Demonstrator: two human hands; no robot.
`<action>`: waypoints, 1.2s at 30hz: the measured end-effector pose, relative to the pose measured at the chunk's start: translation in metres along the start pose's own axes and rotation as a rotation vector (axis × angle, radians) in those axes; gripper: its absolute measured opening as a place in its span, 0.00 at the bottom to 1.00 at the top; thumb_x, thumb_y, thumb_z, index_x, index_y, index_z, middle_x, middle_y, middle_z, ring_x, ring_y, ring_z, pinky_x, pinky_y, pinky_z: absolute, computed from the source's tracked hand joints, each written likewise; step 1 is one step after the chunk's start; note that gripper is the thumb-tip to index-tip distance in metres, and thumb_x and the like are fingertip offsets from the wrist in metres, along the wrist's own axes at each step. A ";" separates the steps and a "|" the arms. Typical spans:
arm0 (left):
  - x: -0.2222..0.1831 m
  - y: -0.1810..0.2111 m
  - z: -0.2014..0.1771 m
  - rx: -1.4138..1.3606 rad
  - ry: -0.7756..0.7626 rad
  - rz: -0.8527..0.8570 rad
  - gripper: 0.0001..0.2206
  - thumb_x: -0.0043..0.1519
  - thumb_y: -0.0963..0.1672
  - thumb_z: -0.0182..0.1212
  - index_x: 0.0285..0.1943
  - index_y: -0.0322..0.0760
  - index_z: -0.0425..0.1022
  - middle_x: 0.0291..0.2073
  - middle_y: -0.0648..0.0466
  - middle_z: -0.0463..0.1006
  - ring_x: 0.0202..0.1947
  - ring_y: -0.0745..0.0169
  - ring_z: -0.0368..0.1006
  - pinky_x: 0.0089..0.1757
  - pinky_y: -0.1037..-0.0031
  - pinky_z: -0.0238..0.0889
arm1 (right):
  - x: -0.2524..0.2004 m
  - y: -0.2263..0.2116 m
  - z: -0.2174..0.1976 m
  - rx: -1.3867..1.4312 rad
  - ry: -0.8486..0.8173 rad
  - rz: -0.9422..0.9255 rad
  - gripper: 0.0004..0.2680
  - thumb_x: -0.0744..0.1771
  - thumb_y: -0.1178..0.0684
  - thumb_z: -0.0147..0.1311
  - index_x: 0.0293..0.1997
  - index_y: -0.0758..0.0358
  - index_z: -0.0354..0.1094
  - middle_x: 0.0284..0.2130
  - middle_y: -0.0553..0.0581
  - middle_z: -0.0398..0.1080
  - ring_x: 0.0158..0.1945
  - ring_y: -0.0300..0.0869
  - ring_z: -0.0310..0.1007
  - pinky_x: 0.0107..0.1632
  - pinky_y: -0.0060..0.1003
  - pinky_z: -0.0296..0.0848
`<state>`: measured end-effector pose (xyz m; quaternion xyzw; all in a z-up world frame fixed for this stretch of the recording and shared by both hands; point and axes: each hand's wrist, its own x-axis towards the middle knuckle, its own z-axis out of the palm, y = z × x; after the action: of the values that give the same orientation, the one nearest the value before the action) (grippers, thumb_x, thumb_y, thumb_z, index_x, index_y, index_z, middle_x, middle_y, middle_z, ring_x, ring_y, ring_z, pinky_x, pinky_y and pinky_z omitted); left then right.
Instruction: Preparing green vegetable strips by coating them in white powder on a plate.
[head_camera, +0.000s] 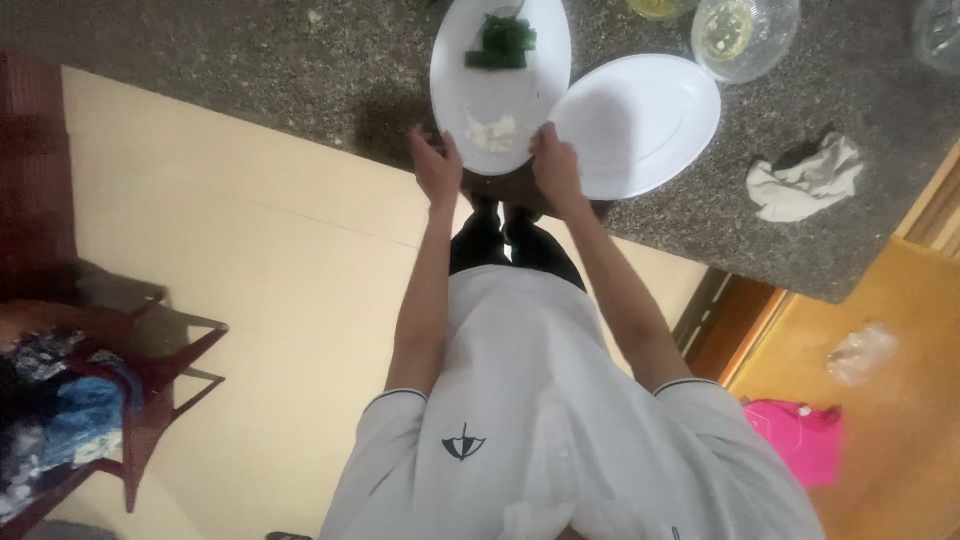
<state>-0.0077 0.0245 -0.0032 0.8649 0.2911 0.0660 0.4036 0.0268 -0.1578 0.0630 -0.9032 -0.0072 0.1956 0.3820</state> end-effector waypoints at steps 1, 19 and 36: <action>0.011 -0.010 0.006 0.015 -0.102 -0.126 0.23 0.61 0.47 0.53 0.60 0.29 0.56 0.44 0.43 0.69 0.43 0.47 0.72 0.44 0.60 0.66 | 0.006 0.010 -0.002 -0.121 0.041 -0.078 0.03 0.66 0.63 0.43 0.41 0.69 0.56 0.30 0.68 0.70 0.37 0.60 0.72 0.39 0.51 0.69; 0.055 -0.051 0.017 -0.561 -0.620 -0.703 0.20 0.55 0.42 0.65 0.48 0.16 0.67 0.34 0.35 0.73 0.34 0.46 0.76 0.36 0.61 0.74 | 0.048 0.029 0.054 -0.866 0.165 -0.142 0.03 0.66 0.55 0.46 0.40 0.53 0.64 0.26 0.48 0.66 0.26 0.37 0.69 0.27 0.31 0.65; 0.045 -0.037 0.012 -0.546 -0.564 -0.712 0.18 0.59 0.43 0.60 0.50 0.17 0.68 0.37 0.37 0.73 0.40 0.51 0.73 0.40 0.64 0.71 | 0.030 0.011 0.101 -0.656 0.028 0.199 0.05 0.68 0.52 0.41 0.45 0.55 0.62 0.32 0.51 0.67 0.36 0.40 0.72 0.36 0.34 0.70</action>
<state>0.0163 0.0603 -0.0438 0.5602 0.4189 -0.2371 0.6741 0.0164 -0.0912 -0.0192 -0.9767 0.0238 0.2070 0.0504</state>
